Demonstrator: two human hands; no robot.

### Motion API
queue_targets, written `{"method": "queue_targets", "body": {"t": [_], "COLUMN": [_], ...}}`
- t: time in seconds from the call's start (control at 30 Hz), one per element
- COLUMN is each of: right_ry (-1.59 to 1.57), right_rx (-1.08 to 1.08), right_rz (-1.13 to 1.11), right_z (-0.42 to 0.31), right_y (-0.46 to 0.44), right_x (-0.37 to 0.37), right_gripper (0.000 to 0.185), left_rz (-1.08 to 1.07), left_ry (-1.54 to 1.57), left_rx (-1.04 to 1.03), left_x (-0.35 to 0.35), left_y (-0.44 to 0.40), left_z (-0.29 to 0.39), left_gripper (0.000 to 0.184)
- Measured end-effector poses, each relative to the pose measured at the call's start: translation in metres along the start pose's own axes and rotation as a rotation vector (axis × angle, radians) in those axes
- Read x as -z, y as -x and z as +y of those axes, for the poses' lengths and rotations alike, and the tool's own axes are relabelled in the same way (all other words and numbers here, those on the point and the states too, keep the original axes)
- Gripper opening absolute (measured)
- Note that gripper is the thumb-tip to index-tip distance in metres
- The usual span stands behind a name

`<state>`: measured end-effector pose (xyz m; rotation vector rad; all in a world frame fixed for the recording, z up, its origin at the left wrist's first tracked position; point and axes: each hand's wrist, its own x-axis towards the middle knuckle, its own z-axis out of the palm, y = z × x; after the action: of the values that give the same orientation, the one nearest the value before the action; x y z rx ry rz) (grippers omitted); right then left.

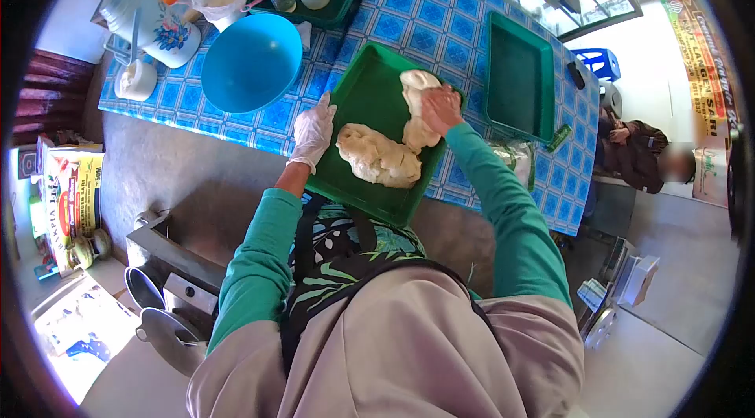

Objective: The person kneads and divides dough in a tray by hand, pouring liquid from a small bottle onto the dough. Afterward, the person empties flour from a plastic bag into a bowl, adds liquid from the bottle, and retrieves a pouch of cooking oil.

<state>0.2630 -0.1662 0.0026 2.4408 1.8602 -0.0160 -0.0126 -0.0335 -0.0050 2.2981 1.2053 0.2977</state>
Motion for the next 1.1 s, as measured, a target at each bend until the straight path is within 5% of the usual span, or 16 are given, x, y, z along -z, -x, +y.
{"method": "queue_targets", "body": {"t": [0.17, 0.23, 0.27, 0.33, 0.37, 0.47, 0.5, 0.6, 0.67, 0.7, 0.77, 0.8, 0.87, 1.0, 1.1], "right_ry": [-0.255, 0.001, -0.003, -0.230, -0.232, -0.309, -0.315, -0.810, -0.281, -0.290, -0.357, -0.360, -0.507, -0.392, -0.242], "right_rx": [-0.168, -0.007, -0.015, -0.140, -0.149, 0.070, 0.068, 0.520, 0.526, 0.537, 0.098, 0.108, -0.372, -0.452, -0.106], "right_rz": [-0.134, 0.301, 0.291, -0.192, -0.201, 0.109, 0.097, -0.008, 0.041, 0.031, 0.008, -0.007, 0.261, 0.343, 0.117], "right_z": [0.013, -0.011, -0.019, -0.031, -0.038, -0.054, -0.061, -0.093, -0.106, -0.113, -0.124, -0.125, -0.131, -0.168, -0.203], "right_y": [0.042, 0.083, 0.098, 0.117, 0.117, 0.114, 0.115, 0.093, 0.069, 0.058, 0.040, 0.026, -0.006, -0.022, 0.027], "right_x": [0.031, 0.037, 0.047, 0.085, 0.106, 0.120, 0.090, 0.039, 0.035, 0.035, 0.032, 0.020, -0.004, -0.009, 0.012], "right_gripper": [0.025, 0.041, 0.041, 0.053, 0.053, 0.062, 0.062, 0.066, 0.063, 0.063, 0.060, 0.060, 0.059, 0.052, 0.037], "left_rz": [0.031, 0.016, 0.008, 0.042, 0.030, 0.032, 0.021, -0.013, 0.051, 0.112, 0.031, 0.030, 0.004, 0.025, -0.046], "left_ry": [0.008, 0.007, 0.006, -0.010, -0.009, 0.022, 0.021, 0.075, 0.184, 0.287, 0.280, 0.331, 0.344, 0.427, 0.388], "left_rx": [0.006, 0.018, 0.004, -0.061, -0.063, -0.165, -0.158, -0.167, -0.175, -0.191, -0.087, -0.095, -0.077, -0.140, -0.080], "left_x": [0.000, 0.000, 0.003, -0.003, -0.006, -0.001, 0.001, 0.004, 0.003, 0.003, 0.004, 0.005, 0.007, -0.005, -0.006], "left_y": [-0.001, 0.001, 0.001, -0.001, -0.005, -0.014, -0.015, -0.021, -0.024, -0.023, -0.026, -0.027, -0.027, -0.039, -0.042], "left_z": [0.003, 0.003, 0.005, 0.000, 0.001, 0.002, 0.002, 0.002, 0.002, -0.001, -0.002, -0.002, -0.004, -0.013, -0.013], "left_gripper": [0.045, 0.045, 0.045, 0.044, 0.044, 0.043, 0.043, 0.042, 0.041, 0.040, 0.039, 0.039, 0.041, 0.040, 0.039]}}
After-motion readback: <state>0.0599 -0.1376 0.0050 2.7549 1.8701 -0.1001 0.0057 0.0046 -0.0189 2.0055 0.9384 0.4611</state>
